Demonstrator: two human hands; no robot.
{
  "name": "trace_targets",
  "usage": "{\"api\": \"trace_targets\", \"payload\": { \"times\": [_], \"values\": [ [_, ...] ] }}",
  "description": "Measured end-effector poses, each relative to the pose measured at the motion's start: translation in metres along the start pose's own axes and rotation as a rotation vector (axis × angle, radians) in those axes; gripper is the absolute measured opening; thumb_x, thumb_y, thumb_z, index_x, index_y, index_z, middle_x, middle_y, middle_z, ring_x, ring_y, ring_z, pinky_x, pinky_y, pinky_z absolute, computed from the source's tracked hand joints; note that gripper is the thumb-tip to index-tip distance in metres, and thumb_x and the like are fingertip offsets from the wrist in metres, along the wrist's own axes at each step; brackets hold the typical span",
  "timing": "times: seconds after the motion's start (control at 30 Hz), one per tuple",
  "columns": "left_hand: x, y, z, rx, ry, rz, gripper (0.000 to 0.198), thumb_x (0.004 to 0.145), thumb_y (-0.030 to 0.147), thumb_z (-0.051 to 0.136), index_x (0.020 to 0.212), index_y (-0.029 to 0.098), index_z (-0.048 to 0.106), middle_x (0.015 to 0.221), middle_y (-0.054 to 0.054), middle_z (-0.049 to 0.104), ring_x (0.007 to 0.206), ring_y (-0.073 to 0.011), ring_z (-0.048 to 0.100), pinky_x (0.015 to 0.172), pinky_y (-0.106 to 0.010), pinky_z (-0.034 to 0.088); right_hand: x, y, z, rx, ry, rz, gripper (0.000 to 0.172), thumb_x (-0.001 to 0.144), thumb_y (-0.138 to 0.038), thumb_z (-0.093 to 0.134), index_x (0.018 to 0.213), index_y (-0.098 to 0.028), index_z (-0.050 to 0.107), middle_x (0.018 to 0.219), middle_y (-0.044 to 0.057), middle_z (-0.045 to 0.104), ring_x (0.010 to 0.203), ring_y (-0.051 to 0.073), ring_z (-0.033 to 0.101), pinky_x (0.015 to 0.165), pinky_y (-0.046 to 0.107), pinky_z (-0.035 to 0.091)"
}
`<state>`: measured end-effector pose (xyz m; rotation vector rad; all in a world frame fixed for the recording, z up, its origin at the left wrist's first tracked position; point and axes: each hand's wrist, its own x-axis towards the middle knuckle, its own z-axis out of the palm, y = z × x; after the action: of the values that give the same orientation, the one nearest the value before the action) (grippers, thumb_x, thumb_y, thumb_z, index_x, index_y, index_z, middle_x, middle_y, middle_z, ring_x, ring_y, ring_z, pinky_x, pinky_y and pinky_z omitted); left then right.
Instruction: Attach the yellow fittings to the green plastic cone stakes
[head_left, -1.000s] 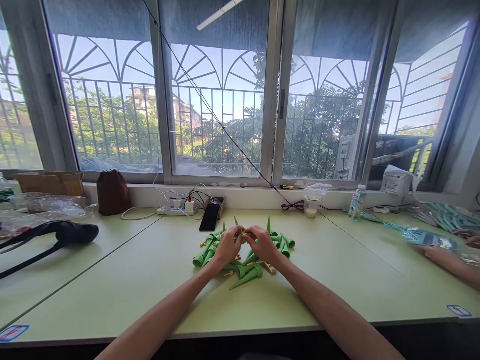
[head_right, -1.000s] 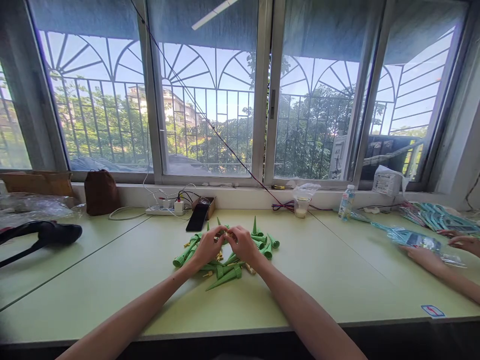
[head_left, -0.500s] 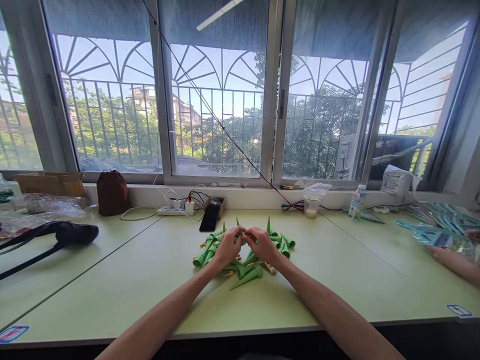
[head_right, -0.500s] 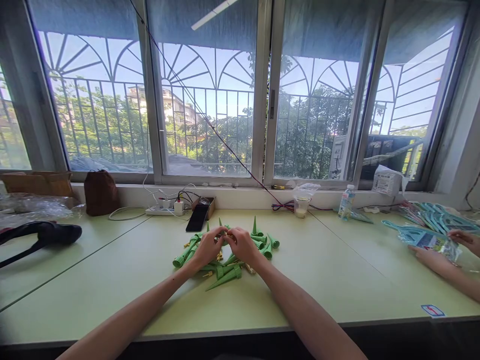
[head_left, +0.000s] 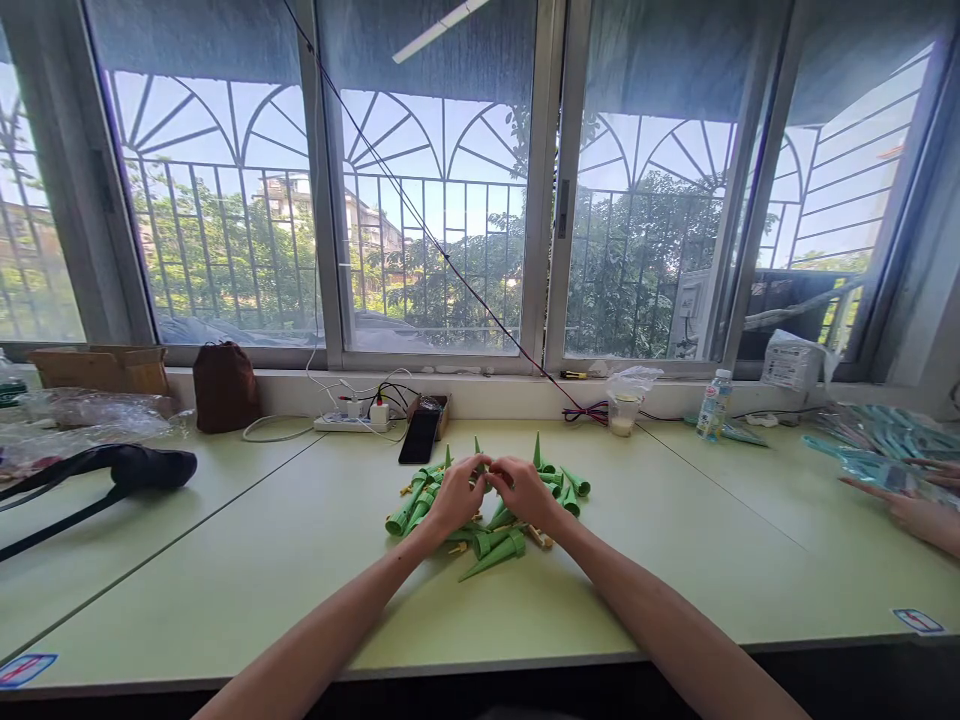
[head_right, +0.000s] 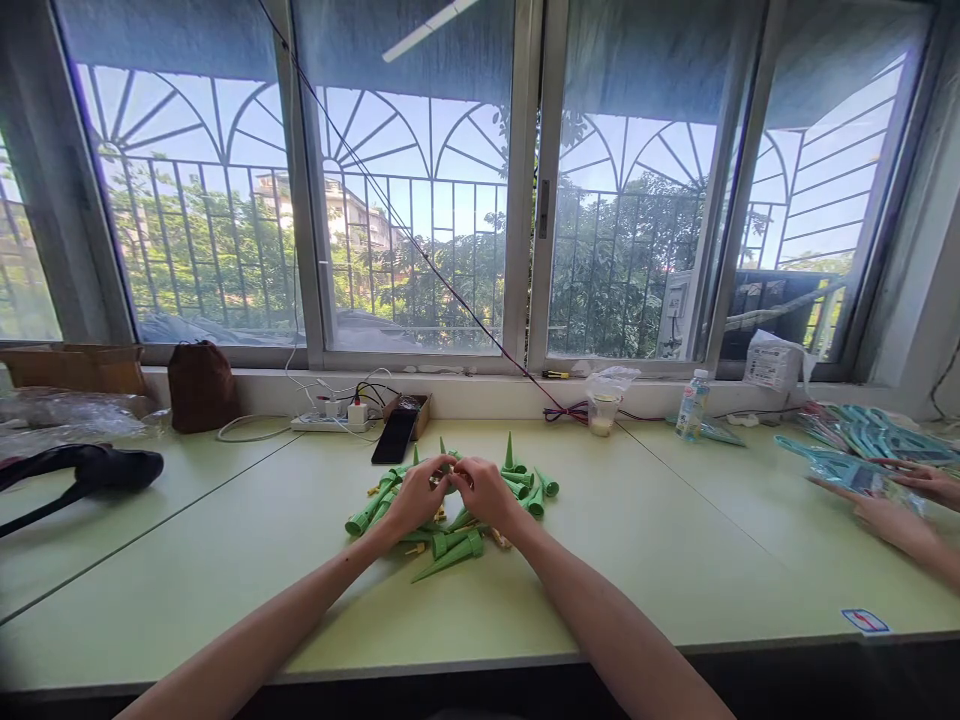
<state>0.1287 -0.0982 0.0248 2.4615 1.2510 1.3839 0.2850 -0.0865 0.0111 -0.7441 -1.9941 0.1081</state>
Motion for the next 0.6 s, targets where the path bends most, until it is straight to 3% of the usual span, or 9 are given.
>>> {"api": "trace_targets", "payload": {
  "times": [0.6],
  "values": [
    [-0.0008,-0.0026,0.0015,-0.005,-0.052,-0.043,0.028,0.081,0.015,0.048,0.105,0.021,0.062,0.101,-0.005,0.069,0.089,-0.0185,0.063,0.08,-0.028,0.049,-0.001,0.0013,0.0005,-0.038,-0.029,0.014,0.012,0.088,-0.018,0.054,0.078,-0.018,0.062,0.07,0.001,0.06,0.064,0.014,0.051,0.063,0.024,0.038]
  ]
}}
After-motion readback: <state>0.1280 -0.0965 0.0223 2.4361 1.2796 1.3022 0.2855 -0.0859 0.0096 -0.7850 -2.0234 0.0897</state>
